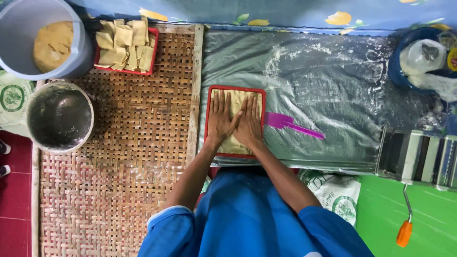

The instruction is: Portioning dough from a tray and rolling it into smooth circular shapes by hand.

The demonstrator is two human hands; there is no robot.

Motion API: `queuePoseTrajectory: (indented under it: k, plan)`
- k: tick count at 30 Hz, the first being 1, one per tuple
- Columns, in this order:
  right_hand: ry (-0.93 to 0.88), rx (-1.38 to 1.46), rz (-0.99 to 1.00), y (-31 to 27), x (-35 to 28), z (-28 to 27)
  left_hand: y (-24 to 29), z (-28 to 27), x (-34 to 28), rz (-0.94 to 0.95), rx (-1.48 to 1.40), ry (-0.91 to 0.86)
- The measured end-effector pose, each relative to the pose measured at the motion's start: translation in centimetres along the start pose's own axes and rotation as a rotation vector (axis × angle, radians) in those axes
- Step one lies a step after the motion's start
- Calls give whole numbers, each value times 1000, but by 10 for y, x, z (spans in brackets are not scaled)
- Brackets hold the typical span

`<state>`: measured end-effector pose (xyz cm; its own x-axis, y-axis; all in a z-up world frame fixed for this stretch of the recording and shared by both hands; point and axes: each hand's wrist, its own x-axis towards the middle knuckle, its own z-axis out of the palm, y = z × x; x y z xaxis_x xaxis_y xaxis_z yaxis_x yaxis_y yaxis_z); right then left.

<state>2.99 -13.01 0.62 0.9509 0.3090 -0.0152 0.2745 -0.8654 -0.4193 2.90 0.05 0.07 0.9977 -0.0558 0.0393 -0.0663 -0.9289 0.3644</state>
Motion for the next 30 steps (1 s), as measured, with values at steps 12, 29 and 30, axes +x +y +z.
queuePoseTrajectory:
  k: [12, 29, 30]
  plan:
    - [-42, -179, 32, 3, 1, 0, 14, -13, 0, -84, 89, -23]
    - [50, -218, -90, 30, 27, -63, 42, 18, 8, -232, 154, 68]
    - [27, -259, -68, 20, 25, -77, 49, 17, 7, -202, 157, 52]
